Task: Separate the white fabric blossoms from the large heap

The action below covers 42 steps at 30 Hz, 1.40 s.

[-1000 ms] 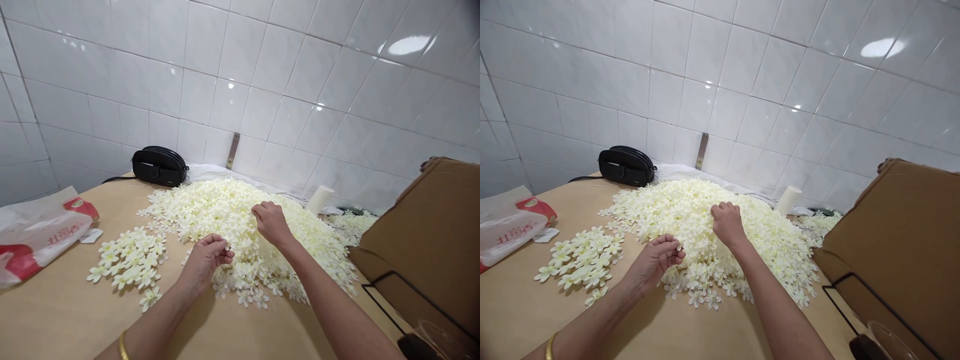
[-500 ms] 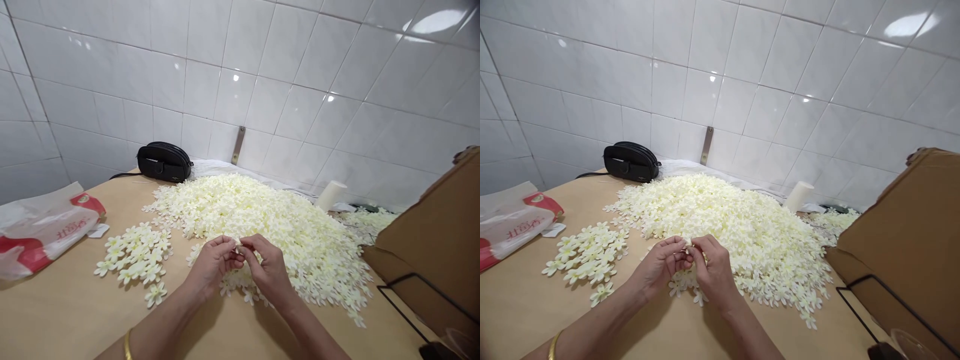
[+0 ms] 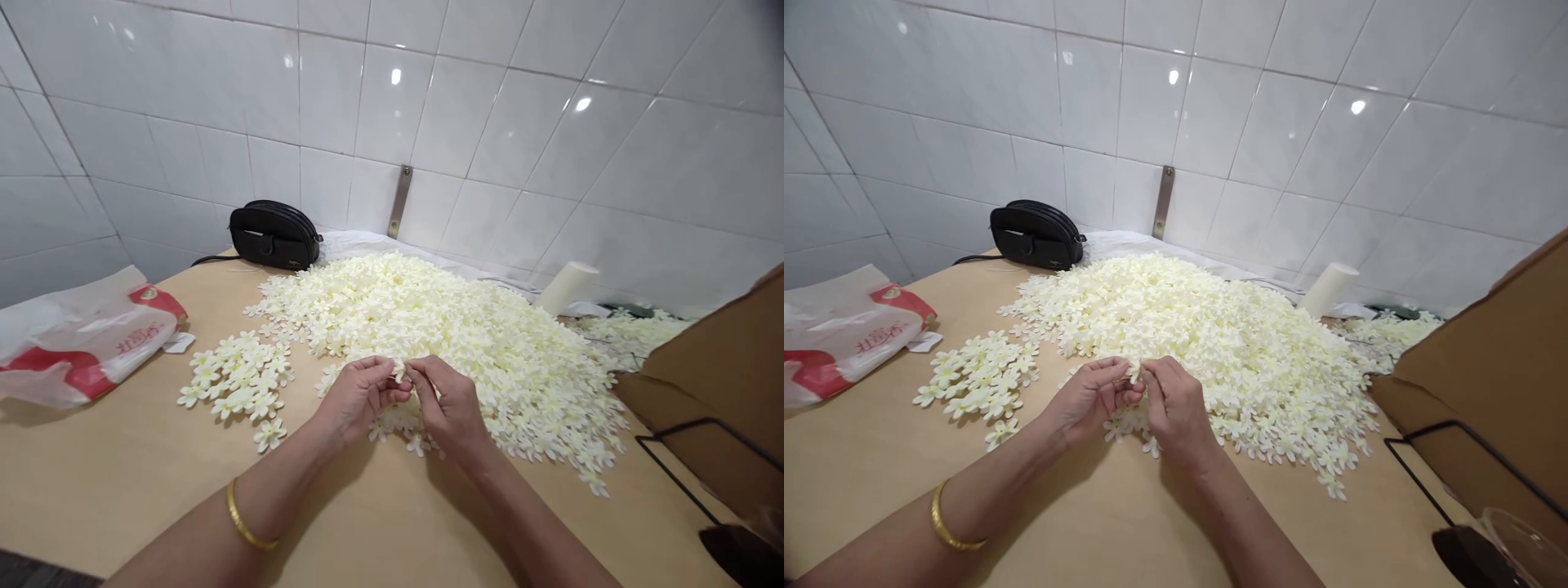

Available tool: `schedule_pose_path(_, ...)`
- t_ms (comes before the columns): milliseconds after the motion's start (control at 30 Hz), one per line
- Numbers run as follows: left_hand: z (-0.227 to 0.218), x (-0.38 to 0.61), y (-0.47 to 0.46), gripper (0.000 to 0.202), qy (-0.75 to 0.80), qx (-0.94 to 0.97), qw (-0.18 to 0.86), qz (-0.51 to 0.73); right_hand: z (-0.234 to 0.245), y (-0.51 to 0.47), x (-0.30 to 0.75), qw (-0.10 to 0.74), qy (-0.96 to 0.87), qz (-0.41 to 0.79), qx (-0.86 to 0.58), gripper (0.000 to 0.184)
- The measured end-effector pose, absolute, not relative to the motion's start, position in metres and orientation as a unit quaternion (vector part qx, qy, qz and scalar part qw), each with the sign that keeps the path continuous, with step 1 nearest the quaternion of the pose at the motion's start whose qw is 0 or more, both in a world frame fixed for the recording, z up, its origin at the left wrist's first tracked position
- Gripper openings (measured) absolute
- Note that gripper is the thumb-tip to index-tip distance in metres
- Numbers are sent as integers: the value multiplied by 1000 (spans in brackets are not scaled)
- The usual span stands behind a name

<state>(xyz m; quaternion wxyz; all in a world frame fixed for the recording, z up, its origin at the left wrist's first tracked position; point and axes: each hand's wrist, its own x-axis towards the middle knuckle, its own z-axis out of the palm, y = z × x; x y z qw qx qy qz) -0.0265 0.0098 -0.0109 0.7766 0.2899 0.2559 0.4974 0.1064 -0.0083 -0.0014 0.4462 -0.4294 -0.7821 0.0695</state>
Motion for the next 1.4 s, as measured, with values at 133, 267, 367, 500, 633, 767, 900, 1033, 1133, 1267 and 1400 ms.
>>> schedule_pose_path(133,-13,-28,11,8,260,319,764,497,1,-10,108,448,-782,89,-425,14)
schedule_pose_path(267,-12,-28,10,8,274,324,756,498,-2,-11,107,445,-786,65,-423,16)
schedule_pose_path(367,-12,-27,9,10,281,311,758,500,-5,-10,107,434,-791,41,-429,17)
schedule_pose_path(500,-12,-25,9,12,276,295,769,495,-8,-8,106,425,-792,19,-437,17)
schedule_pose_path(633,-12,-25,9,8,268,292,778,487,-7,-9,105,432,-778,28,-454,16)
schedule_pose_path(767,-11,-27,10,6,266,282,787,480,-5,-10,104,447,-755,69,-475,16)
schedule_pose_path(900,-9,-28,10,5,264,292,779,487,-1,-11,103,459,-754,133,-451,14)
schedule_pose_path(1033,-8,-29,8,7,260,303,772,494,2,-13,102,463,-746,169,-448,14)
schedule_pose_path(1133,-8,-29,8,9,258,301,774,494,3,-14,102,475,-737,169,-451,15)
schedule_pose_path(1267,-10,-29,9,5,254,307,778,485,0,-13,102,475,-735,155,-458,17)
schedule_pose_path(1400,-11,-29,10,4,258,289,788,478,-2,-12,103,469,-736,137,-469,17)
